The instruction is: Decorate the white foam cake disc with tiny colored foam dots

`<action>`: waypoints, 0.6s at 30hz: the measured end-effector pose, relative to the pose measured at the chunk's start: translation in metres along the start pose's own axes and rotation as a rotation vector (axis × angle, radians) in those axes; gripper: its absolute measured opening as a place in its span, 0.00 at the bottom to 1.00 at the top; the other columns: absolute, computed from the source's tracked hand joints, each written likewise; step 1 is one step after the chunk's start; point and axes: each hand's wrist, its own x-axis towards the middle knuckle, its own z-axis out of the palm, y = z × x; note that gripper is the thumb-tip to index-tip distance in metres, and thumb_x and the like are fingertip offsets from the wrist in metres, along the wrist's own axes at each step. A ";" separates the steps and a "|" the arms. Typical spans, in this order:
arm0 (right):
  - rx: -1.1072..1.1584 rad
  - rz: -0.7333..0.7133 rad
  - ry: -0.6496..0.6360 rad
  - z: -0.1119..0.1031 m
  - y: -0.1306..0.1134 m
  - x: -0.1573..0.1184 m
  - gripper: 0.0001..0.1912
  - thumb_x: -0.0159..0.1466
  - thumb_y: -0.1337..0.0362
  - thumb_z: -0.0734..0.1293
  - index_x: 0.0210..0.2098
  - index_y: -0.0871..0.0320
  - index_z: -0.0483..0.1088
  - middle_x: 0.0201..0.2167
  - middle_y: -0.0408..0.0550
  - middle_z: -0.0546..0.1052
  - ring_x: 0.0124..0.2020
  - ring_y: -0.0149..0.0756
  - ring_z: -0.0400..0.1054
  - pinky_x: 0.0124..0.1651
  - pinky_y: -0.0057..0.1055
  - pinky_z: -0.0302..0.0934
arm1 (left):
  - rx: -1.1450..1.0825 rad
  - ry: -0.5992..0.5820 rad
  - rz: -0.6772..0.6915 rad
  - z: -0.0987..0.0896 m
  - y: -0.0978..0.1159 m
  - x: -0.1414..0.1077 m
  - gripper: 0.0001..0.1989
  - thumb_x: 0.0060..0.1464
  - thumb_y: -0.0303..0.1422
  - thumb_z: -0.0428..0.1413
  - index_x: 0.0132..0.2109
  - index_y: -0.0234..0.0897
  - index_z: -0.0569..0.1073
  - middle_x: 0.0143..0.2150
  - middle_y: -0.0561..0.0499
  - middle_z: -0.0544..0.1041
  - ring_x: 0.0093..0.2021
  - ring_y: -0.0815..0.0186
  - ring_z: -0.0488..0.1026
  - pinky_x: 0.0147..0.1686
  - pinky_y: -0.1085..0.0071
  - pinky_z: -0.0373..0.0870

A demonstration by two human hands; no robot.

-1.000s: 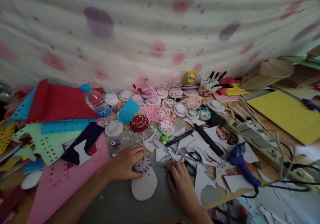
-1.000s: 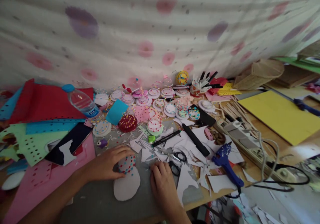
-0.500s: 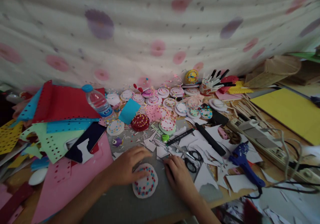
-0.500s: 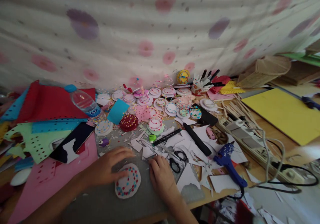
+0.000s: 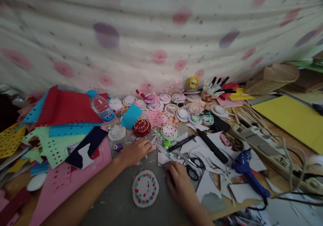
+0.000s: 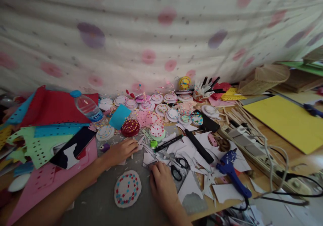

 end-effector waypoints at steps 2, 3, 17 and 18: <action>0.010 0.000 -0.003 0.000 0.001 0.000 0.10 0.63 0.75 0.59 0.39 0.55 0.65 0.37 0.50 0.70 0.40 0.42 0.66 0.43 0.39 0.63 | 0.017 0.011 -0.017 -0.004 -0.001 -0.004 0.09 0.63 0.26 0.47 0.44 0.37 0.72 0.42 0.46 0.74 0.46 0.60 0.72 0.49 0.63 0.68; 0.013 -0.001 -0.005 0.000 0.001 0.000 0.10 0.63 0.75 0.59 0.39 0.55 0.65 0.37 0.50 0.70 0.40 0.43 0.66 0.42 0.39 0.63 | 0.027 0.015 -0.029 -0.008 -0.002 -0.007 0.09 0.63 0.26 0.47 0.43 0.36 0.71 0.41 0.46 0.74 0.45 0.60 0.72 0.47 0.64 0.68; 0.028 -0.021 -0.022 0.005 0.006 -0.002 0.09 0.64 0.74 0.59 0.39 0.54 0.63 0.38 0.49 0.70 0.40 0.42 0.67 0.41 0.38 0.64 | 0.141 0.107 -0.129 -0.026 0.001 -0.015 0.07 0.63 0.28 0.48 0.40 0.36 0.71 0.40 0.48 0.73 0.43 0.63 0.71 0.43 0.69 0.67; 0.025 -0.023 -0.023 0.006 0.007 -0.002 0.09 0.64 0.74 0.59 0.40 0.54 0.63 0.38 0.49 0.70 0.40 0.41 0.67 0.41 0.38 0.64 | 0.171 0.103 -0.120 -0.021 0.004 -0.005 0.08 0.63 0.28 0.48 0.40 0.35 0.71 0.41 0.47 0.74 0.44 0.61 0.71 0.44 0.67 0.67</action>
